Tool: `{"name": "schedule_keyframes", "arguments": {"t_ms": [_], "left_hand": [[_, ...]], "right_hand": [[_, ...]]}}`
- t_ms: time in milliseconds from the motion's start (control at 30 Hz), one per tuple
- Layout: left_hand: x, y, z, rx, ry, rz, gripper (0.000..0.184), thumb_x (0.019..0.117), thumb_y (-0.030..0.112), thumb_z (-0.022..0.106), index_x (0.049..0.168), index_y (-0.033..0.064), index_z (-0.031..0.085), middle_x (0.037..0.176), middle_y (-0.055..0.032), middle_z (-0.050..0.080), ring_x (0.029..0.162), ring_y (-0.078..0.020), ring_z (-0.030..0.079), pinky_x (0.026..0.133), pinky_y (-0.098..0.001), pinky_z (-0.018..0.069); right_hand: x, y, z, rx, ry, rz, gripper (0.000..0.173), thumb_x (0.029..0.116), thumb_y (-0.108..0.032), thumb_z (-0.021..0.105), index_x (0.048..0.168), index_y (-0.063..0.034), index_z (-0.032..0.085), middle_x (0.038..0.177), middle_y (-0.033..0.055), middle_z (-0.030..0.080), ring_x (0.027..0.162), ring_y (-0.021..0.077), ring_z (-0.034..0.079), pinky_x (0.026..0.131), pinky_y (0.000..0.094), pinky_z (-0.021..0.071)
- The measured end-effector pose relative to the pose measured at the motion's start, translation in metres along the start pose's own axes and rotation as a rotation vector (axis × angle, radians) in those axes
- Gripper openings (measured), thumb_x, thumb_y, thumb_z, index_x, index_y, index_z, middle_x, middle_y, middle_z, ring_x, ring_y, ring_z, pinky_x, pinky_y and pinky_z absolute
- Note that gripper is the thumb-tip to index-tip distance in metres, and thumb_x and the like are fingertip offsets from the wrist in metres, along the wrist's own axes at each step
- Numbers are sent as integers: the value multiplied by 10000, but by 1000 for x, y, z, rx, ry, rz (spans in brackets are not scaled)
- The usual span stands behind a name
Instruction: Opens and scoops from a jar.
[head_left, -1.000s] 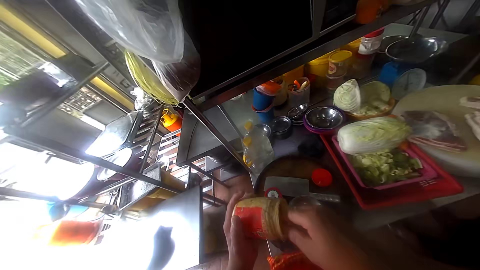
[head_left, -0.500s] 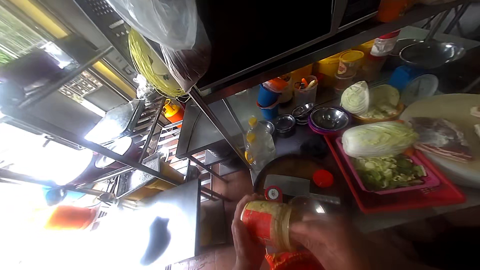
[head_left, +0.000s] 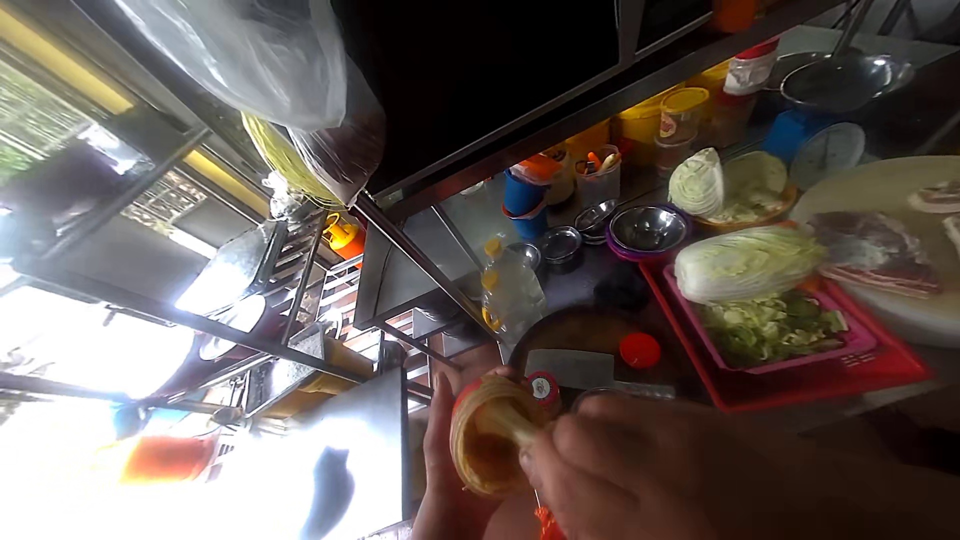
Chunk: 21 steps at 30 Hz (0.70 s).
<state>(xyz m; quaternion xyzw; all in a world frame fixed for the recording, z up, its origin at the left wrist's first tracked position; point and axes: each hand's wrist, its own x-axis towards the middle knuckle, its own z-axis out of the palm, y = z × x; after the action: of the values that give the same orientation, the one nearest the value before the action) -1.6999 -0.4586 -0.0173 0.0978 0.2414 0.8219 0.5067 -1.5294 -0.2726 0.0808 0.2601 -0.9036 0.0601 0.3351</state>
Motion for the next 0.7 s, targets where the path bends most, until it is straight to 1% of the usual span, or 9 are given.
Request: {"name": "schedule_keyframes", "arguments": {"t_ms": [133, 200, 267, 333, 400, 433, 500, 600, 700], "left_hand": [[2, 8, 21, 83, 61, -108, 646, 957, 615, 548, 1221, 36, 665, 1186, -204, 682, 1125, -291, 673, 975, -472, 551], [1, 7, 40, 192, 131, -92, 541, 946, 581, 591, 1111, 83, 727, 1063, -147, 734, 991, -233, 728, 848, -421, 612], [2, 5, 46, 282, 172, -6, 499, 964, 571, 571, 1052, 108, 736, 977, -125, 741, 865, -205, 741, 691, -382, 626], [5, 2, 47, 362, 211, 121, 475, 1011, 512, 509, 1057, 83, 707, 978, -133, 729, 888, -205, 730, 741, -385, 624], [6, -1, 48, 397, 218, 224, 431, 1026, 444, 503, 1064, 64, 700, 1006, -143, 731, 950, -213, 727, 829, -399, 616], [6, -2, 48, 400, 202, 267, 395, 1024, 419, 521, 1062, 68, 697, 1009, -138, 730, 965, -208, 725, 852, -398, 612], [5, -4, 44, 385, 156, 321, 353, 974, 399, 613, 1056, 71, 717, 1017, -139, 731, 982, -210, 721, 875, -405, 604], [3, -6, 26, 437, 73, 344, 389, 954, 407, 626, 1119, 66, 711, 1071, -136, 723, 1016, -212, 708, 894, -409, 589], [0, -12, 3, 493, 33, 294, 431, 933, 390, 625, 1233, 84, 678, 1142, -134, 704, 1051, -214, 692, 900, -416, 582]], "right_hand": [[10, 20, -9, 96, -80, -200, 176, 1051, -59, 441, 1057, -25, 613, 930, 106, 576, 745, 222, 546, 574, 314, 445], [14, 19, -12, 38, -114, -144, 177, 1040, -82, 455, 956, -47, 607, 859, 84, 559, 715, 212, 559, 569, 320, 461], [17, 13, -15, -80, -199, -39, 245, 1041, -75, 422, 864, -60, 590, 797, 60, 534, 675, 185, 545, 520, 304, 438], [14, 6, -12, -126, -253, 37, 276, 1031, -49, 416, 823, -47, 597, 739, 55, 504, 620, 182, 519, 471, 304, 406], [9, 3, -9, -131, -220, 75, 227, 1010, -23, 441, 897, -15, 638, 731, 61, 520, 613, 196, 528, 469, 310, 412], [6, 2, -7, -147, -164, 103, 228, 1005, -19, 447, 991, 3, 673, 740, 62, 540, 611, 199, 531, 475, 309, 417], [1, -2, 0, -143, -58, 164, 257, 1007, -30, 461, 1101, 2, 698, 750, 60, 569, 611, 205, 539, 479, 309, 425], [-14, -9, 21, 54, 40, 276, 204, 1008, -83, 520, 1084, -60, 709, 770, 59, 594, 687, 224, 597, 540, 321, 492], [-44, -13, 42, 312, 58, 493, 224, 1013, -154, 568, 1160, -164, 737, 790, 47, 604, 734, 198, 620, 629, 324, 536]]}}
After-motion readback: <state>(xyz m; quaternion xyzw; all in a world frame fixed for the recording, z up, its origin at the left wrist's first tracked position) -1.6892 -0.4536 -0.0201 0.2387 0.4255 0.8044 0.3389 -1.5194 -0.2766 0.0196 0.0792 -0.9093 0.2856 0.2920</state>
